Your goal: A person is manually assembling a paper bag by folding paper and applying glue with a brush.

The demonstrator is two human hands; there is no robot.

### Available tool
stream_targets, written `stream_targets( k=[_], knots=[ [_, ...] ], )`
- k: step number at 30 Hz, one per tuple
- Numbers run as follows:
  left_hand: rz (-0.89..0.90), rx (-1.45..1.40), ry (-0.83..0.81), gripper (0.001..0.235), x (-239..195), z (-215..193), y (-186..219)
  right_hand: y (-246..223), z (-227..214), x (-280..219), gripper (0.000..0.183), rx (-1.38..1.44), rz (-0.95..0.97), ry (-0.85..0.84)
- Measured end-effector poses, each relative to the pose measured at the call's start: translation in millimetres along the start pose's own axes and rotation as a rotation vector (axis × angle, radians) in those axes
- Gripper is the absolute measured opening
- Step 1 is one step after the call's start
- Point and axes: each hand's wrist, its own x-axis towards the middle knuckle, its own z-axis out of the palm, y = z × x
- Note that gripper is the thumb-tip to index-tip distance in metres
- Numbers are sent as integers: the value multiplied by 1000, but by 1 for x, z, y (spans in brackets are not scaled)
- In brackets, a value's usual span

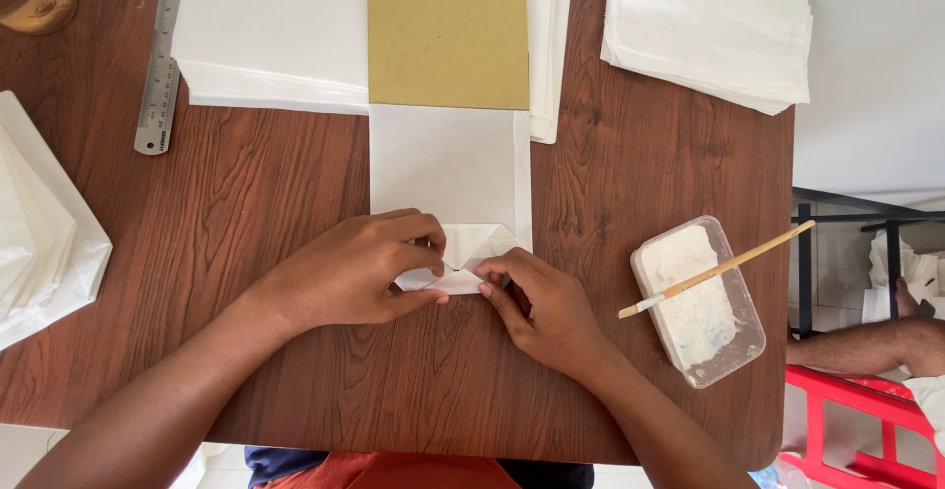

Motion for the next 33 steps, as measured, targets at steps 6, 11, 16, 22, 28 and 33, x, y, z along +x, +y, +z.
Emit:
stream_targets(
  k=[6,11,16,22,28,33],
  knots=[
    [-18,-63,88,6,3,13,-5,3,2,-1,8,-7,16,14],
    [-28,-96,137,6,3,11,-7,-1,6,3,4,-44,2,64],
    [-39,-90,220,3,5,22,-14,-6,9,6,3,-115,-4,88],
    [-57,-139,290,9,7,20,-12,-6,12,6,5,-145,10,106],
    [-78,-125,270,4,7,28,-14,-6,14,7,6,-128,34,121],
    [-105,-92,295,3,9,30,-8,-4,16,7,6,-166,47,129]
  ],
)
